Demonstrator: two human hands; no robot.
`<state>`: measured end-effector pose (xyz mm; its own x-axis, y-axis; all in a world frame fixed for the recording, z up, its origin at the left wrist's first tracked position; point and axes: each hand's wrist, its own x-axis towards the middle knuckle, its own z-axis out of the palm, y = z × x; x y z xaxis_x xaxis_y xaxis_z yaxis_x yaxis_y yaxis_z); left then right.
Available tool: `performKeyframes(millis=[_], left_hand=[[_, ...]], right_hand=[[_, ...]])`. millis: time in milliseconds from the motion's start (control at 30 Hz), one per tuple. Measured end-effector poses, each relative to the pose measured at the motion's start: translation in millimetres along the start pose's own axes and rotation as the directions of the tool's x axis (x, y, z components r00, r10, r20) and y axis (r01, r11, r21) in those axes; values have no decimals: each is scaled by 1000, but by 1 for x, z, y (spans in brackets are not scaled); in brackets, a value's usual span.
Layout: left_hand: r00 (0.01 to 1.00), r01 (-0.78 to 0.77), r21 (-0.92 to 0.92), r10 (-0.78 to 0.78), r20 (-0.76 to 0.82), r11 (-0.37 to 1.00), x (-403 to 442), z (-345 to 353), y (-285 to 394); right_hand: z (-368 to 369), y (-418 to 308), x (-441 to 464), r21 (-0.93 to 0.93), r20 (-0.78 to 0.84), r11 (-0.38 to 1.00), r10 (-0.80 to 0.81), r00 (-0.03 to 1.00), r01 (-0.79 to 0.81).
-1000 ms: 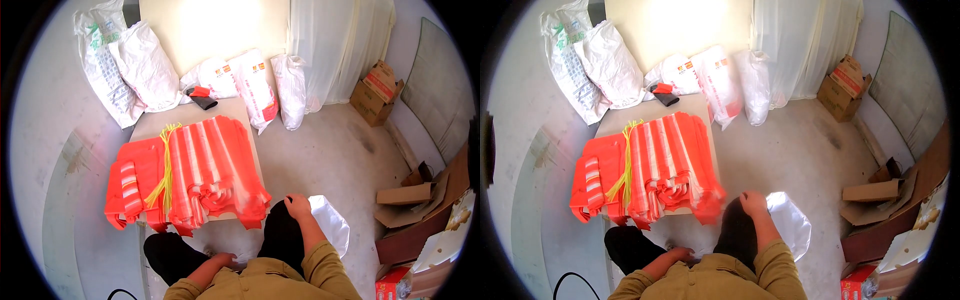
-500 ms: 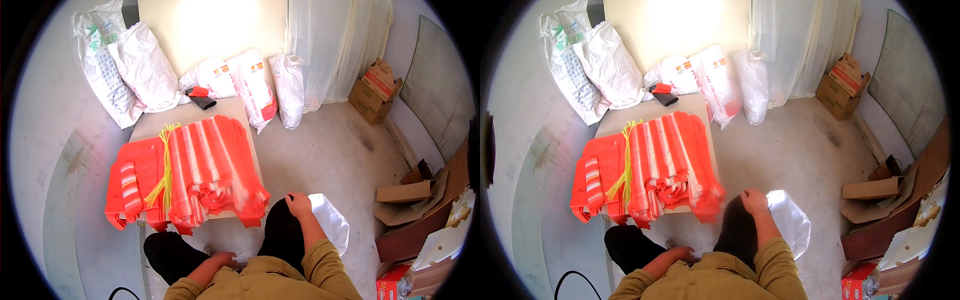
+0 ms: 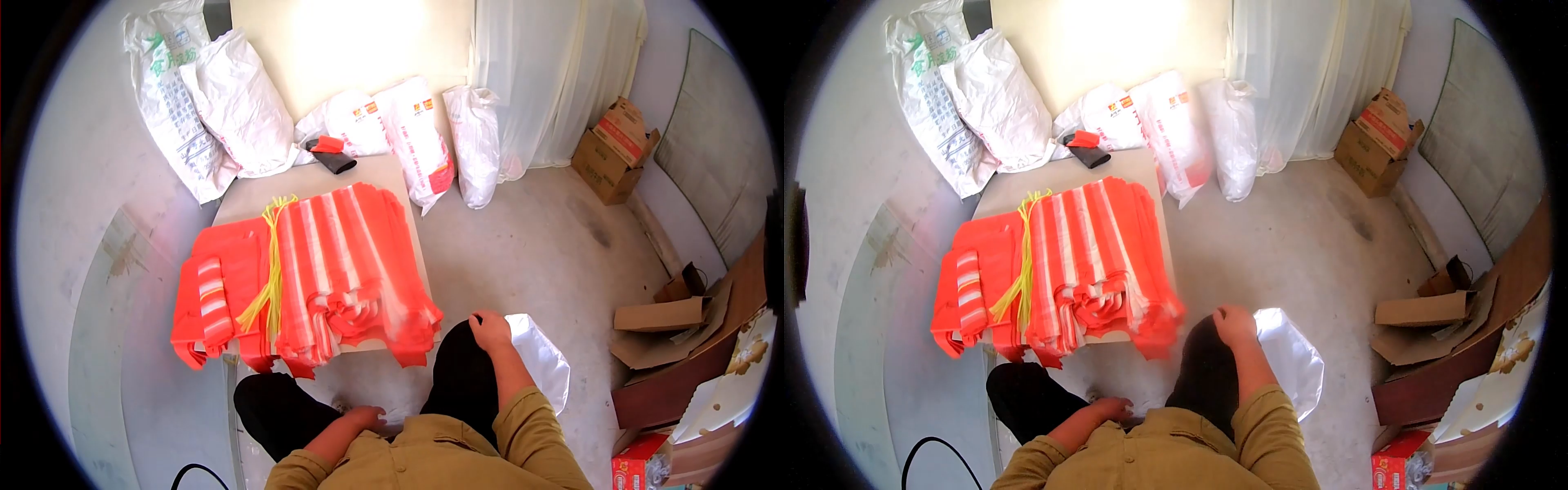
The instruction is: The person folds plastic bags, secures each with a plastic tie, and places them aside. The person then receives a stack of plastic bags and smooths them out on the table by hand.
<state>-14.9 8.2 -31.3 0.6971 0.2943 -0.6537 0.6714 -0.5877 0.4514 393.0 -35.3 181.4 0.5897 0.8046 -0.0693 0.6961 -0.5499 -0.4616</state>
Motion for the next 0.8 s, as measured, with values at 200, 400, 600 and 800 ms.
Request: performKeyframes(millis=[200, 400, 600, 800], left_hand=[[999, 32, 6, -32, 24, 999, -2, -4, 4], [999, 33, 8, -33, 15, 999, -9, -9, 9], [999, 45, 2, -45, 22, 999, -11, -13, 11], [999, 33, -27, -33, 16, 999, -11, -12, 9]], right_hand=[[1, 1, 1, 2, -11, 1000, -14, 1000, 14], [-3, -2, 0, -3, 11, 1000, 5, 1000, -5], [0, 1, 3, 2, -1, 1000, -17, 1000, 17], [3, 2, 4, -6, 0, 1000, -15, 1000, 15]])
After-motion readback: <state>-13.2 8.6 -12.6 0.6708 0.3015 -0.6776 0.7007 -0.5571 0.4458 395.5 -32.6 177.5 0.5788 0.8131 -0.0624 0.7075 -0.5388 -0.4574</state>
